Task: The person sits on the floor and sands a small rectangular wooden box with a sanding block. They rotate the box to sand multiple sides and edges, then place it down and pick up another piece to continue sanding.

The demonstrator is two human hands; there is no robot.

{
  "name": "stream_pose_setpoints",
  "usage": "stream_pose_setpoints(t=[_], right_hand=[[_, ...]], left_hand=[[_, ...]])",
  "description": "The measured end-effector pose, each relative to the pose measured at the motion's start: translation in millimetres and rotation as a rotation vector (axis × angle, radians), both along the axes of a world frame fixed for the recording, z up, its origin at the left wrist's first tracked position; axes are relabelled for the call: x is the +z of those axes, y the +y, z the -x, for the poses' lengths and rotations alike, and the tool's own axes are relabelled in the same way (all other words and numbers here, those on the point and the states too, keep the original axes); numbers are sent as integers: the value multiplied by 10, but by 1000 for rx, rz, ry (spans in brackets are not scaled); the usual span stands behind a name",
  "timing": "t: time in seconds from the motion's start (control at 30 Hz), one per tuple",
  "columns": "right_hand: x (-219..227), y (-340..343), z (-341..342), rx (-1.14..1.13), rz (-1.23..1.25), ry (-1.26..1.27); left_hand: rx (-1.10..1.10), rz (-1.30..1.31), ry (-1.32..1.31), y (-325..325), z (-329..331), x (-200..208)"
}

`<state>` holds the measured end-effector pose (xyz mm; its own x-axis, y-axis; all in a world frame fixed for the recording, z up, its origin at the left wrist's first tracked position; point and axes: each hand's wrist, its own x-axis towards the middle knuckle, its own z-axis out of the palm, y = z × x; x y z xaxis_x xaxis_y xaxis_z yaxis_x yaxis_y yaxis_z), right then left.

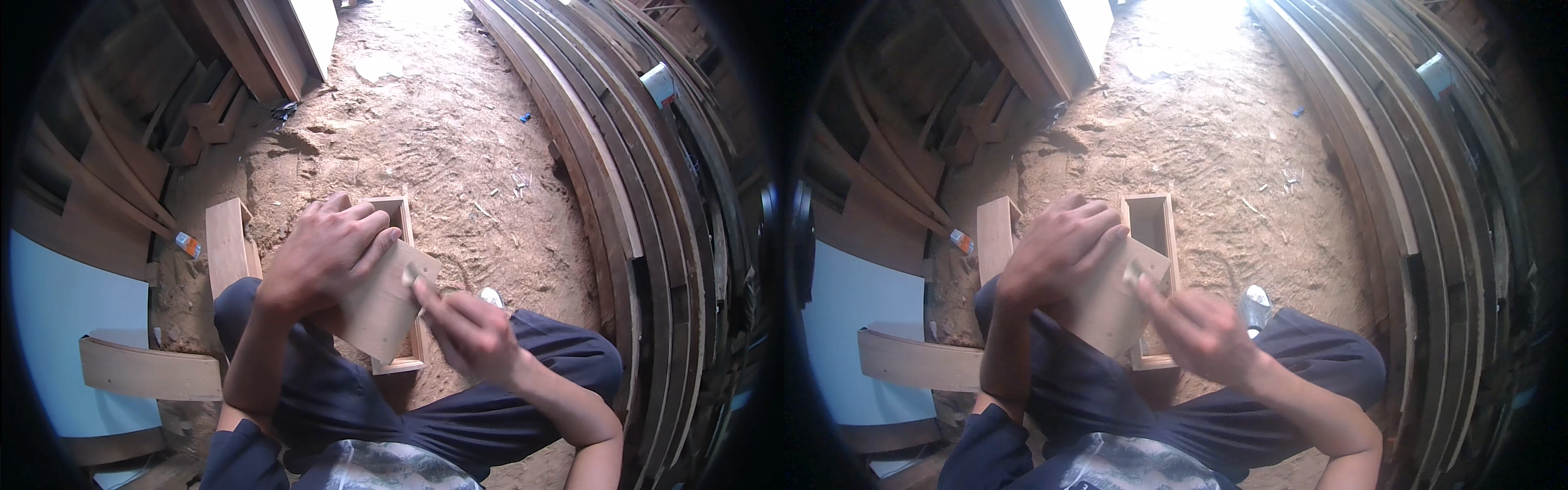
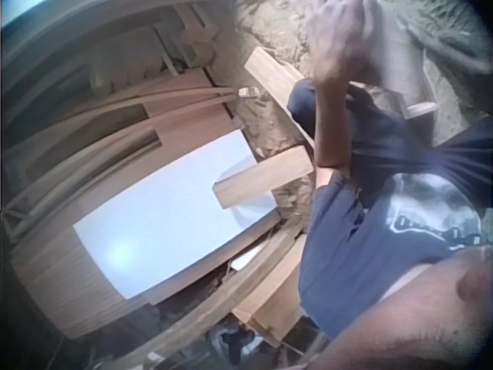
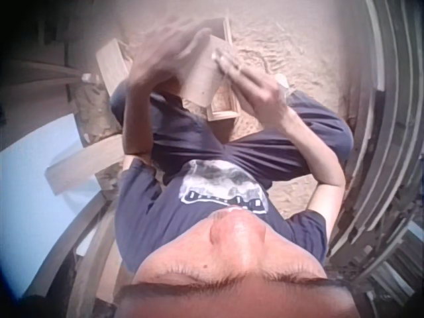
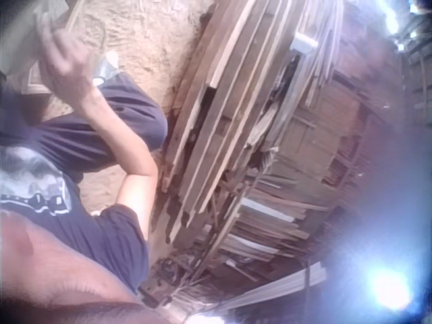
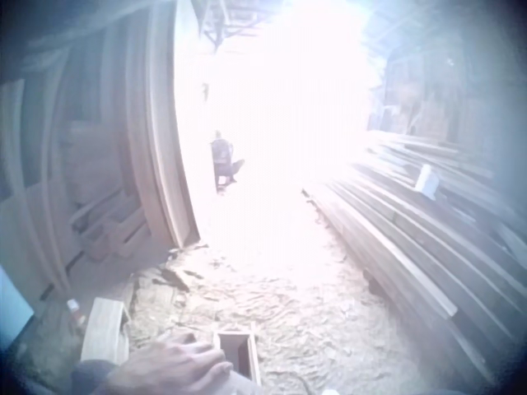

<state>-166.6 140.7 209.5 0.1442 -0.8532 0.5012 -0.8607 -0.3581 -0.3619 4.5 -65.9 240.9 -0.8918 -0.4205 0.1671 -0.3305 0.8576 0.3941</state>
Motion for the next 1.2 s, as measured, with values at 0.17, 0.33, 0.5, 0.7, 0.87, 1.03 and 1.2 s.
stream_pose_setpoints(t=[0.17, 0.33, 0.5, 0.7, 0.87, 1.03, 1.2], right_hand=[[-33, 5, -37, 175, 51, -24], [-191, -3, -88, 126, 87, -51], [-66, -85, 100, -6, -33, -225], [-101, 52, -143, 205, 19, -130], [-131, 71, -77, 100, 9, -120], [-62, 11, 80, -75, -47, -260], [-147, 158, -236, 211, 58, -206]], left_hand=[[-33, -3, 15, -27, 91, -57], [-36, -7, -3, -59, 85, -66], [-60, -9, -46, -85, 70, -68], [-40, 6, -59, -46, 73, -65], [-59, 1, -44, -21, 138, -31], [-62, 0, -31, 5, 141, -14], [-64, 17, -17, -18, 159, -84]])
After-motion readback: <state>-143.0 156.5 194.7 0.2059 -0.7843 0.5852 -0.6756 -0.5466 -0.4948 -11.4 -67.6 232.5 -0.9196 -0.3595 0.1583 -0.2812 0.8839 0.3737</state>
